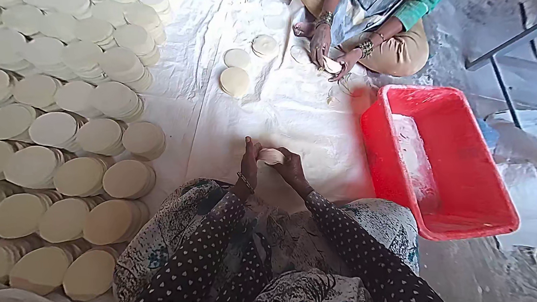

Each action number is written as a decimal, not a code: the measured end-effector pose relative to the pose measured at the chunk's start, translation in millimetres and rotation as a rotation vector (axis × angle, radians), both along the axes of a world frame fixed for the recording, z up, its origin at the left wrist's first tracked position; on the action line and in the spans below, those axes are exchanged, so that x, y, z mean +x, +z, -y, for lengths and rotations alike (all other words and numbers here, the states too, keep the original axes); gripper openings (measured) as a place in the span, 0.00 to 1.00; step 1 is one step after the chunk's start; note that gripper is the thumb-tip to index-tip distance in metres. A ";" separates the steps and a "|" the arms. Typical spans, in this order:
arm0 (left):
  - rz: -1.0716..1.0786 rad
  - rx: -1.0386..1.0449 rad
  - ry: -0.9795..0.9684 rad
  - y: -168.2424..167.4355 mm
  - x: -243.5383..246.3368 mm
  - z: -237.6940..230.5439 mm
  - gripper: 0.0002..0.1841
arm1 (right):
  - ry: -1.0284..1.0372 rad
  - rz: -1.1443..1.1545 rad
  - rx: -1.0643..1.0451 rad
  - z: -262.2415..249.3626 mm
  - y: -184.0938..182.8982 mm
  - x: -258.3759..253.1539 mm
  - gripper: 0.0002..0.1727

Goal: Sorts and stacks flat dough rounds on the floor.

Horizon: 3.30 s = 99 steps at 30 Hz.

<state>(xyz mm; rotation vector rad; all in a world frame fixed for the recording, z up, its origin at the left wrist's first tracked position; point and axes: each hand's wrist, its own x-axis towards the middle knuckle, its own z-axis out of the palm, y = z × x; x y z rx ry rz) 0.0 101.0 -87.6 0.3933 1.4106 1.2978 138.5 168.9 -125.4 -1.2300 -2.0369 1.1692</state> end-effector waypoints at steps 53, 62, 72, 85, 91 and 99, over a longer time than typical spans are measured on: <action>0.016 0.019 0.035 -6.7 1.9 -6.7 0.49 | 0.007 0.050 -0.032 -5.2 -12.6 6.5 0.34; 0.008 0.005 0.001 5.7 5.3 -2.2 0.49 | 0.018 0.044 -0.012 -8.7 -13.0 1.2 0.25; -0.112 0.171 0.017 8.9 -31.6 -13.3 0.51 | 0.287 0.216 0.039 -26.5 64.8 -12.3 0.16; 0.573 0.066 0.052 12.2 -13.2 -14.4 0.45 | 0.017 -0.139 -0.644 -13.5 109.9 13.8 0.16; 0.370 -0.002 -0.038 32.8 -12.0 -9.0 0.24 | -0.017 -0.085 -0.634 -9.0 100.5 4.1 0.21; 0.454 0.034 -0.028 16.5 -14.4 -15.3 0.11 | -0.205 -0.255 -0.591 -24.5 90.1 1.3 0.24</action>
